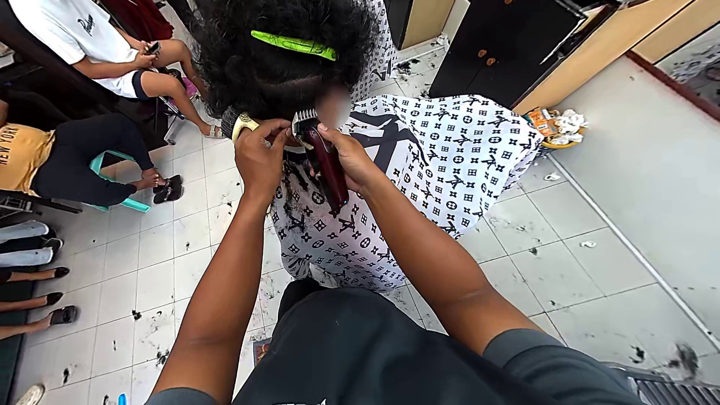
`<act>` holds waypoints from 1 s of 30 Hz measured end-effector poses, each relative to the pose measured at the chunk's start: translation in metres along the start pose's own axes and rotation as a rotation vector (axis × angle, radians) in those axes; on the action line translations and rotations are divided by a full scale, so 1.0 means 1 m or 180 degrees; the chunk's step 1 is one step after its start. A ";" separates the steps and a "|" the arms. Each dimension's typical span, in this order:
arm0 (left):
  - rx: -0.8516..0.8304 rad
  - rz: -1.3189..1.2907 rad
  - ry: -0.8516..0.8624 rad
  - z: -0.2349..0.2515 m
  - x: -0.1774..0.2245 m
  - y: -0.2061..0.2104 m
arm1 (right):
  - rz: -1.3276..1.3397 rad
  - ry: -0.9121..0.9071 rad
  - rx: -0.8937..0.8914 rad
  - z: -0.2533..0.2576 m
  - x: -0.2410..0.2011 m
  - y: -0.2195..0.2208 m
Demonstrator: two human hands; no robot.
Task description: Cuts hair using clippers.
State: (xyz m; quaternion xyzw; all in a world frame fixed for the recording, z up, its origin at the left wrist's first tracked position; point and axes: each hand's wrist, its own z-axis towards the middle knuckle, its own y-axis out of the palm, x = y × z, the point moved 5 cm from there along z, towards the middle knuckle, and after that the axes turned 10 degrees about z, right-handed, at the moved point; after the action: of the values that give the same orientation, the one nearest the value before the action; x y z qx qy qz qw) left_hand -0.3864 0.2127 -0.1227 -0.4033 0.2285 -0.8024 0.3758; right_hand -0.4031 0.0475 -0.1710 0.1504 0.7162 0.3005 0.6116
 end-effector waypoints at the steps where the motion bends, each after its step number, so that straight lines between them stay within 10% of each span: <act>1: -0.0002 -0.0031 0.0009 0.000 0.000 0.001 | 0.0059 -0.0067 0.0028 0.000 -0.002 0.000; 30: -0.0018 -0.0070 -0.0002 -0.001 -0.002 0.001 | -0.0629 0.0078 0.0175 -0.003 -0.024 -0.014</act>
State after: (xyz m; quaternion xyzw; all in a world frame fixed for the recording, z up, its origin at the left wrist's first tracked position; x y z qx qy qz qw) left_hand -0.3858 0.2138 -0.1249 -0.4071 0.2262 -0.8058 0.3659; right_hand -0.3992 0.0215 -0.1602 0.0921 0.7430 0.2208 0.6251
